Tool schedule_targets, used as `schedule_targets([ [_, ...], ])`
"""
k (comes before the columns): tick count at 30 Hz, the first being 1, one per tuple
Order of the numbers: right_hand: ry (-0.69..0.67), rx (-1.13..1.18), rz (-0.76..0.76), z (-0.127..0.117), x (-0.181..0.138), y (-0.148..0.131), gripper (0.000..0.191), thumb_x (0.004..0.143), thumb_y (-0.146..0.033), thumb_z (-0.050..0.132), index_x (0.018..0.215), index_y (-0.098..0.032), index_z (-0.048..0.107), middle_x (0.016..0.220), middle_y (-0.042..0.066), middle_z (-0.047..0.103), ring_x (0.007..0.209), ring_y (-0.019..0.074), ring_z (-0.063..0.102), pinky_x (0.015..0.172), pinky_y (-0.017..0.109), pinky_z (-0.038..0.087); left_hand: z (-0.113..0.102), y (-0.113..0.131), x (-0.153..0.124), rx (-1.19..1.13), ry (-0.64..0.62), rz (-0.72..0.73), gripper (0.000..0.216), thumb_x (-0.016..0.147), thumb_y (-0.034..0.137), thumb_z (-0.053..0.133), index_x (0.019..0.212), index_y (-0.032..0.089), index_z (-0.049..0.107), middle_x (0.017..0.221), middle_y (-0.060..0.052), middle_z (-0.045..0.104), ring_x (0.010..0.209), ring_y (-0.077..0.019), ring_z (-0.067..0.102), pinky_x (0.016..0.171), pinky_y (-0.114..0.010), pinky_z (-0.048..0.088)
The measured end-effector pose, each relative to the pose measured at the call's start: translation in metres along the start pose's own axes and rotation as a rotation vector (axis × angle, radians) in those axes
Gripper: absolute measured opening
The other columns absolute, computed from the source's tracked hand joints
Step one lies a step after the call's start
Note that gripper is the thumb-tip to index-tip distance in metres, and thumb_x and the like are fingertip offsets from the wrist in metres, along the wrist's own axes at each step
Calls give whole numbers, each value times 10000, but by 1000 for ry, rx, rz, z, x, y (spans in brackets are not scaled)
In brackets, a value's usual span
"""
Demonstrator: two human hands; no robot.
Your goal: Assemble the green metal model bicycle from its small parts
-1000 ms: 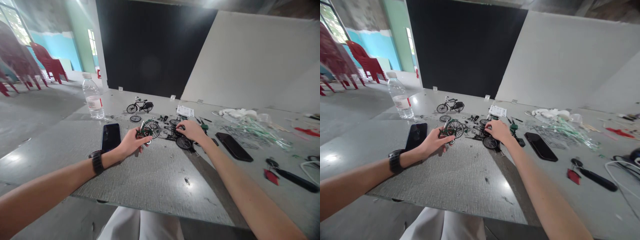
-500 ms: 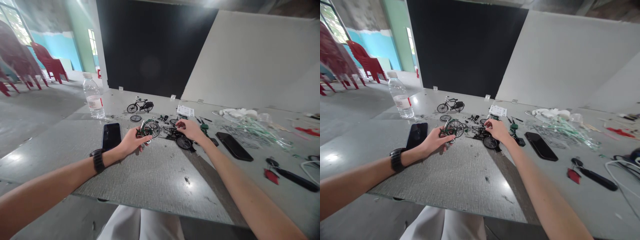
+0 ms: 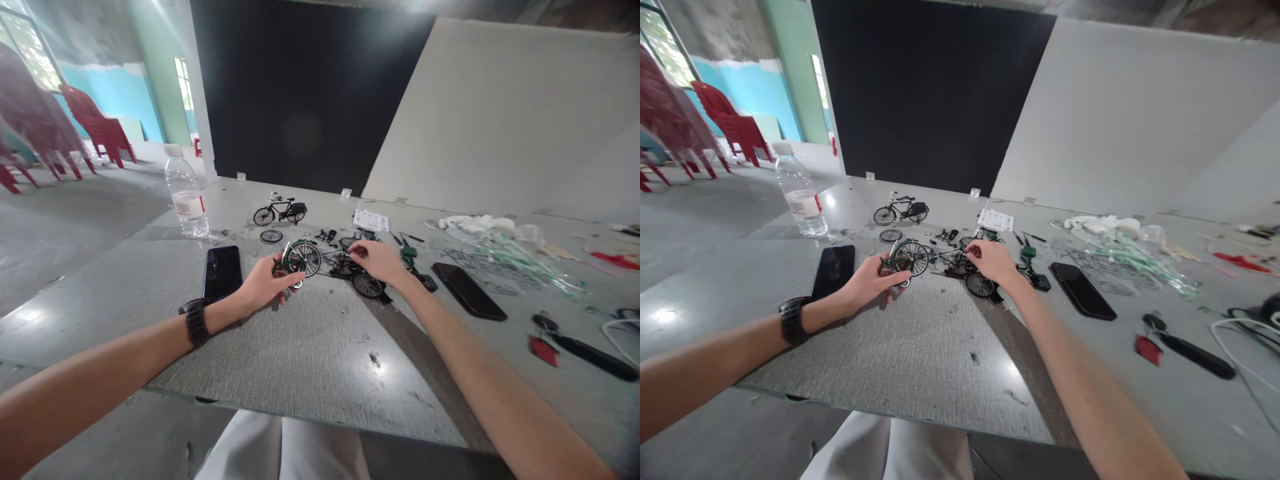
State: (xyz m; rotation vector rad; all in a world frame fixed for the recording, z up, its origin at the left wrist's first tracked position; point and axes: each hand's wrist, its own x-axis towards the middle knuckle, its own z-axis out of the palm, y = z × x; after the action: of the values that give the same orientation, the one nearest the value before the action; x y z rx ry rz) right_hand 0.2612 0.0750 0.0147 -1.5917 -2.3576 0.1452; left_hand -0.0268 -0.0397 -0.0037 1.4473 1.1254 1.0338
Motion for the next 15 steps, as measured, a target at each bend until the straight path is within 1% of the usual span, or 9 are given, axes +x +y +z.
schedule_targets([
  [4,-13,23,-64,-1,0,-5,225,928,-289,545,987,-227,753,986,72,768,885,247,701,786,380,541,0,0,0,10,1,3,337,812,418,728,955,175,543,702,-27,674,434,-102,582,382,-223,453],
  [7,-21,-19,-94,-2,0,0,283,944,-273,496,1029,-229,762,1090,87,754,970,274,694,843,420,538,0,1,0,8,-9,3,342,810,424,726,955,179,537,701,-25,674,423,-100,574,379,-224,452],
  [9,-30,-80,-113,-4,1,7,297,941,-267,496,1074,-211,755,1173,106,728,1053,303,672,889,451,526,0,2,-1,4,-12,1,341,806,422,726,945,176,535,696,-23,670,423,-98,571,381,-223,457],
  [11,-66,-115,-131,-5,1,13,302,941,-275,504,1105,-204,748,1207,112,716,1096,314,657,918,455,516,1,3,-1,5,-11,0,342,801,415,728,945,169,539,691,-21,666,434,-98,574,390,-223,467],
  [13,-96,-120,-133,-5,1,17,297,940,-299,521,1108,-212,749,1205,107,718,1091,308,661,921,445,515,1,4,-2,9,-15,0,348,801,417,726,953,164,544,693,-23,666,442,-100,577,392,-221,467],
  [15,-95,-120,-122,-6,2,17,286,933,-334,544,1089,-222,756,1186,103,726,1064,307,669,904,444,520,1,3,-2,11,-22,1,358,803,429,723,964,164,545,700,-26,670,442,-101,578,389,-222,459],
])
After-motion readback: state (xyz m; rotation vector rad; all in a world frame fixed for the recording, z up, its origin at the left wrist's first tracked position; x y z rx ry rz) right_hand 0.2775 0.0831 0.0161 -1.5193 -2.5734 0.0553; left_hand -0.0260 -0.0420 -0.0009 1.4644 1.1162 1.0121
